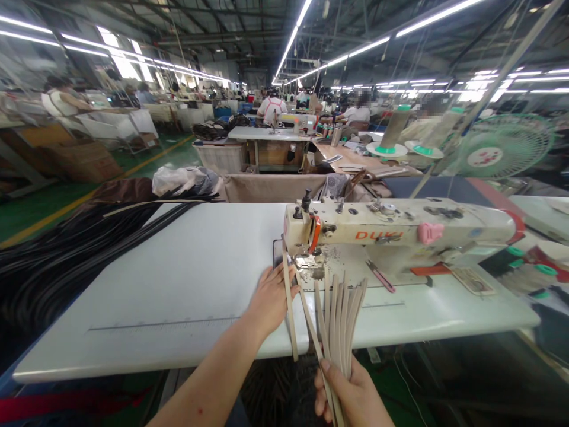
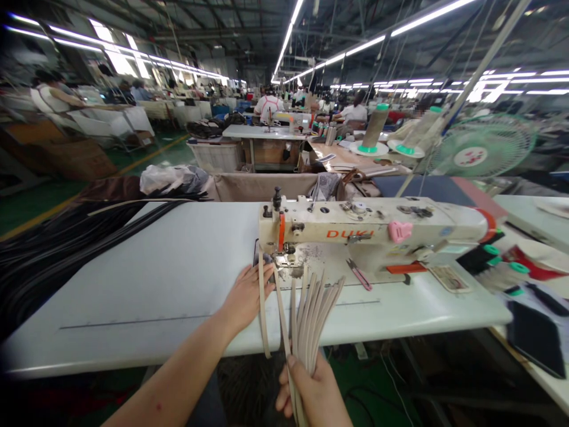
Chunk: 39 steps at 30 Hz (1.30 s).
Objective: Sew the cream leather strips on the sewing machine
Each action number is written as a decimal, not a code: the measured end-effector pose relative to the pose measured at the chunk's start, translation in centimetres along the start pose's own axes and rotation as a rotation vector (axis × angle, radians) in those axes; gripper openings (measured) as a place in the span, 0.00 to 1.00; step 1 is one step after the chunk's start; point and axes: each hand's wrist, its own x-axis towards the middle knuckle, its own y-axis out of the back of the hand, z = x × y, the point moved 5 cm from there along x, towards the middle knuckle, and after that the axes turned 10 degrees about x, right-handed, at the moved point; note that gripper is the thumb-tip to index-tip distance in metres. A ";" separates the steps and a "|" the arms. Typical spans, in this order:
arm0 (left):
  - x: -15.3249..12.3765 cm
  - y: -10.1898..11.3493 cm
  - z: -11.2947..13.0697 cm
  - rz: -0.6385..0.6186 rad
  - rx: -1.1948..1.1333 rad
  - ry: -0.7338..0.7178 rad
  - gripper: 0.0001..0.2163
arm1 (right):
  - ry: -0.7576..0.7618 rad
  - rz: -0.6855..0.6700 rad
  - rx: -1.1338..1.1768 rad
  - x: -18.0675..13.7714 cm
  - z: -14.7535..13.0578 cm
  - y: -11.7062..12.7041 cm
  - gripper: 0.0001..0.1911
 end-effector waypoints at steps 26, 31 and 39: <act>0.0 -0.1 0.4 -0.023 0.047 -0.018 0.19 | 0.039 -0.004 0.029 0.7 -1.5 -3.0 0.26; 0.0 0.2 0.4 0.022 0.055 0.012 0.18 | 0.025 0.000 0.048 1.0 -1.3 -3.0 0.25; -0.1 -0.2 0.3 0.034 0.095 -0.012 0.18 | 0.046 -0.019 0.066 1.3 -1.6 -3.2 0.21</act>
